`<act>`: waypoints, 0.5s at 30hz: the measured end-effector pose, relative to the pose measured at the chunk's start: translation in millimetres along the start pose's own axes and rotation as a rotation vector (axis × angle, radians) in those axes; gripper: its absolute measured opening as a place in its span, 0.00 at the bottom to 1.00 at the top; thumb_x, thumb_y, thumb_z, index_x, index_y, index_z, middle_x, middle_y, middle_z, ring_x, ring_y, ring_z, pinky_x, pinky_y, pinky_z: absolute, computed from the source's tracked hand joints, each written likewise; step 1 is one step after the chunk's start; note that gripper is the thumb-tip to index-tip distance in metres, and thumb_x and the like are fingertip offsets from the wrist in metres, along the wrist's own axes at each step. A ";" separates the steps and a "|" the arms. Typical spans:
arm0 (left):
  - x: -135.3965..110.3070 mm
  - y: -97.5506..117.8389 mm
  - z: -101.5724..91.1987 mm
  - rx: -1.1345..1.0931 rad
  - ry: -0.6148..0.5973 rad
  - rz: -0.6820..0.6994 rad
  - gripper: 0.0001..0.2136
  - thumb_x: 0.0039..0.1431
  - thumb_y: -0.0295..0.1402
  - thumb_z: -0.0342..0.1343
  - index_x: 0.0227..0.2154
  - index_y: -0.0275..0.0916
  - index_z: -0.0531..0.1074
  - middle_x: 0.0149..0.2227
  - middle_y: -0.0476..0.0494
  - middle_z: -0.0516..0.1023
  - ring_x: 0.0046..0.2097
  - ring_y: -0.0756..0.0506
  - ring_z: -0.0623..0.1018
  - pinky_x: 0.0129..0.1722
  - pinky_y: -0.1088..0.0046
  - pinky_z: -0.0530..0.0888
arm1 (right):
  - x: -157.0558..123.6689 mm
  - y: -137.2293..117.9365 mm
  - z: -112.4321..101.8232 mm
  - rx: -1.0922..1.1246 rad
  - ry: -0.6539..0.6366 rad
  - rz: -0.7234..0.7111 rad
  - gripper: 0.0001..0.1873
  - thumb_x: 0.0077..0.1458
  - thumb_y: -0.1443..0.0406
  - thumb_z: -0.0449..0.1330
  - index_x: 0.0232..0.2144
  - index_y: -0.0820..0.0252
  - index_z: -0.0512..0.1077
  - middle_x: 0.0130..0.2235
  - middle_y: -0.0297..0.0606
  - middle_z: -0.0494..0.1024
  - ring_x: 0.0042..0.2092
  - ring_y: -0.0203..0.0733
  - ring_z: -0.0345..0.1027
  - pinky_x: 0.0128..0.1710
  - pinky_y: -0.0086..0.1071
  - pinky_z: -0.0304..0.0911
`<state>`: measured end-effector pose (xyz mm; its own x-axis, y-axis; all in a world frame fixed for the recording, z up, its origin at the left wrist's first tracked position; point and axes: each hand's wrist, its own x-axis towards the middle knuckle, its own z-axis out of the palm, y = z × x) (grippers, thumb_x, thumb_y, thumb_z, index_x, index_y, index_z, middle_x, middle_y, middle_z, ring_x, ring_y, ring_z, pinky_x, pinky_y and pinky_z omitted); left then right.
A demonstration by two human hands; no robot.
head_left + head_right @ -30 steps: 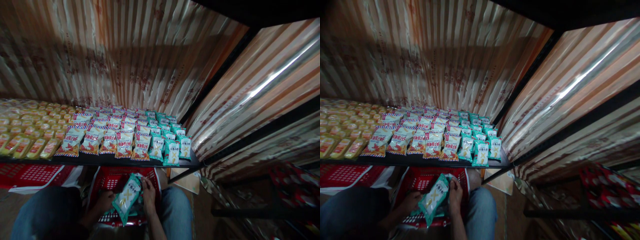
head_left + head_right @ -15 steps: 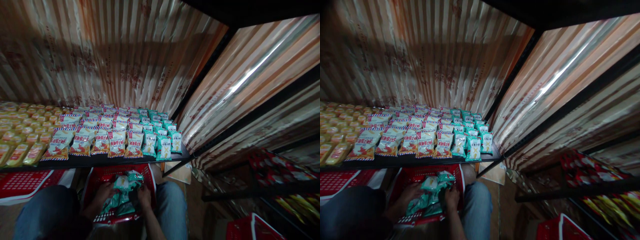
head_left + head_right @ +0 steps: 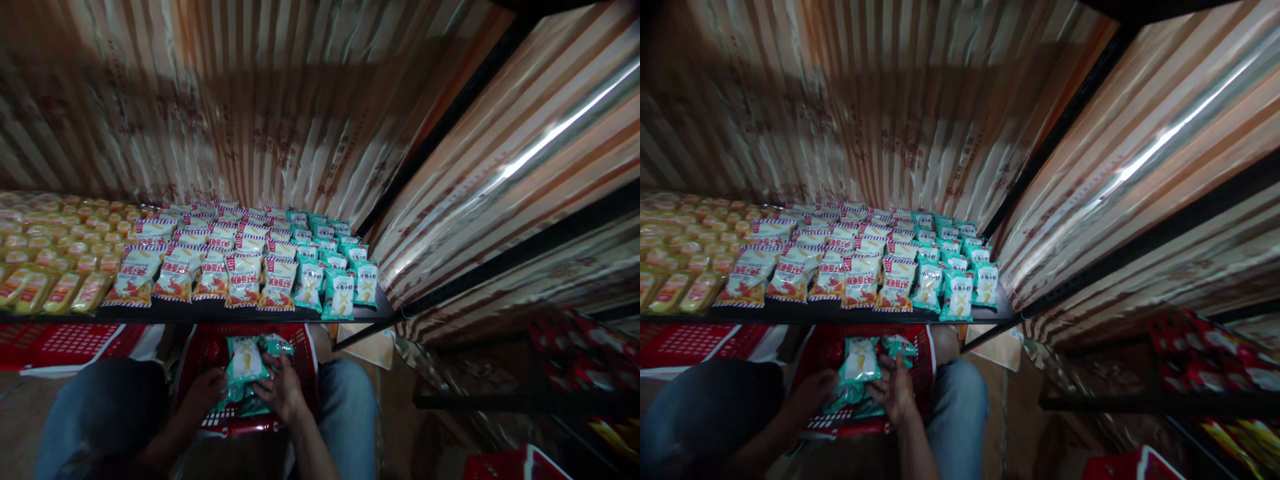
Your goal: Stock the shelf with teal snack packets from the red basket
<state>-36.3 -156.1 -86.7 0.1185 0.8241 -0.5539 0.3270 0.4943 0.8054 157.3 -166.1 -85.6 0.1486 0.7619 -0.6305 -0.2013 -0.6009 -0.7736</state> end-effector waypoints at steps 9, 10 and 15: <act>-26.3 7.0 22.4 0.079 -0.073 0.098 0.12 0.38 0.43 0.59 0.24 0.41 0.71 0.30 0.47 0.78 0.42 0.41 0.75 0.45 0.70 0.69 | -32.8 10.3 -12.4 0.211 0.015 -0.052 0.45 0.20 0.52 0.73 0.46 0.57 0.71 0.34 0.37 0.78 0.35 0.46 0.73 0.38 0.38 0.65; -25.9 3.1 24.7 0.033 -0.040 0.081 0.16 0.37 0.44 0.59 0.29 0.41 0.72 0.37 0.44 0.79 0.46 0.40 0.75 0.48 0.69 0.69 | -34.3 13.0 -14.1 0.220 0.025 -0.066 0.44 0.20 0.53 0.73 0.45 0.58 0.71 0.34 0.37 0.79 0.35 0.47 0.73 0.39 0.39 0.65; -20.7 -5.6 38.6 -0.230 -0.049 -0.001 0.36 0.35 0.57 0.58 0.47 0.39 0.67 0.49 0.35 0.75 0.49 0.37 0.76 0.41 0.65 0.75 | -48.2 7.1 -29.7 0.222 -0.113 -0.184 0.39 0.25 0.54 0.72 0.45 0.56 0.72 0.40 0.41 0.80 0.41 0.53 0.74 0.42 0.43 0.66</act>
<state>-4.4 -186.7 -87.9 0.1657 0.8116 -0.5601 0.1055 0.5502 0.8284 177.4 -214.3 -62.6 0.0956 0.8825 -0.4605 -0.3898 -0.3924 -0.8331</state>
